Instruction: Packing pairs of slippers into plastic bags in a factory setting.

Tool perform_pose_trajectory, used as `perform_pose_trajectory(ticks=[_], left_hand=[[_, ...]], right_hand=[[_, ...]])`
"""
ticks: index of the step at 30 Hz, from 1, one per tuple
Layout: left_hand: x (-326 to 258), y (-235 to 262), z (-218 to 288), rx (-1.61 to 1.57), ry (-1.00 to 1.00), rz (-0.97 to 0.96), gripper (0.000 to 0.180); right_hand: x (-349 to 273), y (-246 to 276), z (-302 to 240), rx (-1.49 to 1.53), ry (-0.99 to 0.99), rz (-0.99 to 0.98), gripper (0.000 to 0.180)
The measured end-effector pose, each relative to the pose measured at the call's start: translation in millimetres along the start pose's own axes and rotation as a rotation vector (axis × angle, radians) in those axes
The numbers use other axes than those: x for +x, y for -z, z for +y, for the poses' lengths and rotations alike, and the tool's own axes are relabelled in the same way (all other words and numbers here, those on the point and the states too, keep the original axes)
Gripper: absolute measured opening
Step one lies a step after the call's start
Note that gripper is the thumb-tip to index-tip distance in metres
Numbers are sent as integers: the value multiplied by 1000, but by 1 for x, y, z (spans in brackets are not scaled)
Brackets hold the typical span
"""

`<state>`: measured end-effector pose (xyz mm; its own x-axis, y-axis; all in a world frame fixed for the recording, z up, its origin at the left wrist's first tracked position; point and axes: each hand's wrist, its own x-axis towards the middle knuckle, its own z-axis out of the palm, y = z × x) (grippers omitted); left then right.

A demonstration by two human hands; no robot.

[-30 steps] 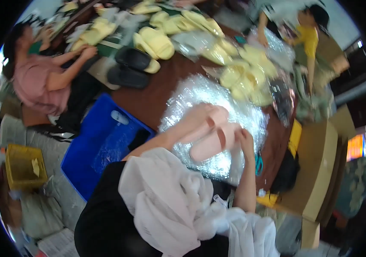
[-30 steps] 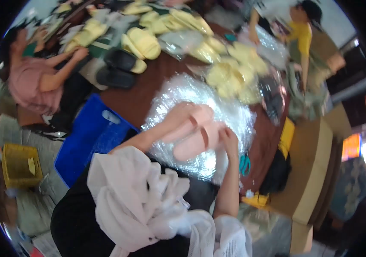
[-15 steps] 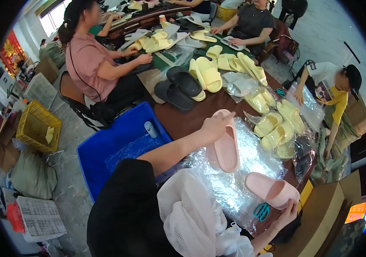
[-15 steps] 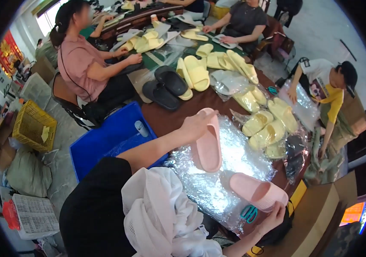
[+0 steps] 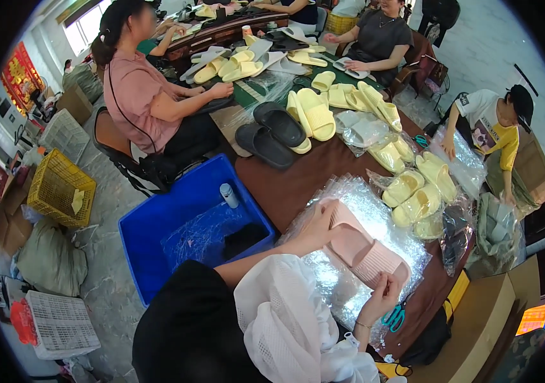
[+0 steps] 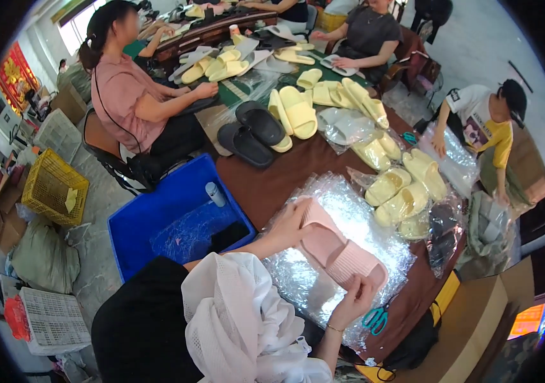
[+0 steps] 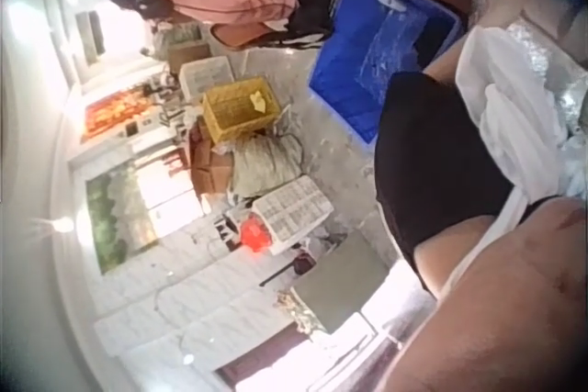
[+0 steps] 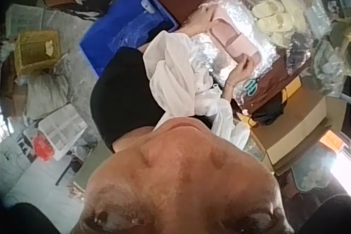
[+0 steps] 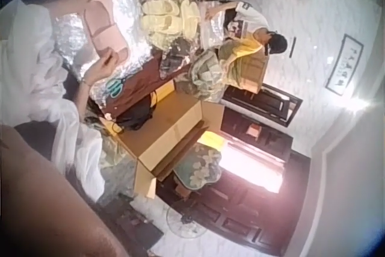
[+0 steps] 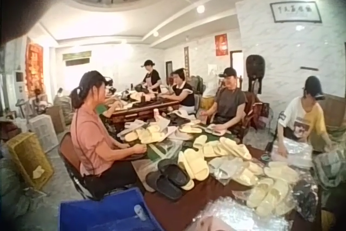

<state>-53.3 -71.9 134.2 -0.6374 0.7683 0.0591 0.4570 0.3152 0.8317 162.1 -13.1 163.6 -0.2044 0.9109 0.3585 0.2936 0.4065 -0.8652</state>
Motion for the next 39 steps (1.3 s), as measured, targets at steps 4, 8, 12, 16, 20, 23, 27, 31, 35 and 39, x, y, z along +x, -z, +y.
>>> perform_pose_trajectory(ticks=[4, 8, 12, 16, 20, 23, 27, 31, 35, 39], left_hand=[[-4, -1, -15, -113, -26, 21, 65], [-5, 16, -13, -445, 133, -97, 60], [-14, 27, -10, -604, 240, -59, 52], [-12, 18, -19, -697, 342, -95, 45], [23, 42, -32, -832, 357, 91, 45], [66, 90, -30, -752, 385, 152, 46], [136, 166, -43, -575, 193, 234, 57], [225, 230, -55, -89, -31, 422, 50], [300, 252, -77, 358, 22, 461, 63], [349, 220, -151, 553, 39, 327, 69]], right_hand=[[1, -8, -13, 27, -31, -8, 8], [1, -17, -22, -266, 380, -6, 8], [-1, -34, -28, -374, 507, -30, 12], [13, -51, -56, -509, 656, -43, 9], [30, -51, -76, -210, 587, -182, 5], [35, -45, -67, -61, 535, -200, 5], [27, -34, -27, -58, 286, -269, 6], [8, -19, 11, -29, 35, -234, 8], [-1, -13, 25, -86, -83, -205, 8], [-2, -17, 29, -121, -191, -210, 8]])
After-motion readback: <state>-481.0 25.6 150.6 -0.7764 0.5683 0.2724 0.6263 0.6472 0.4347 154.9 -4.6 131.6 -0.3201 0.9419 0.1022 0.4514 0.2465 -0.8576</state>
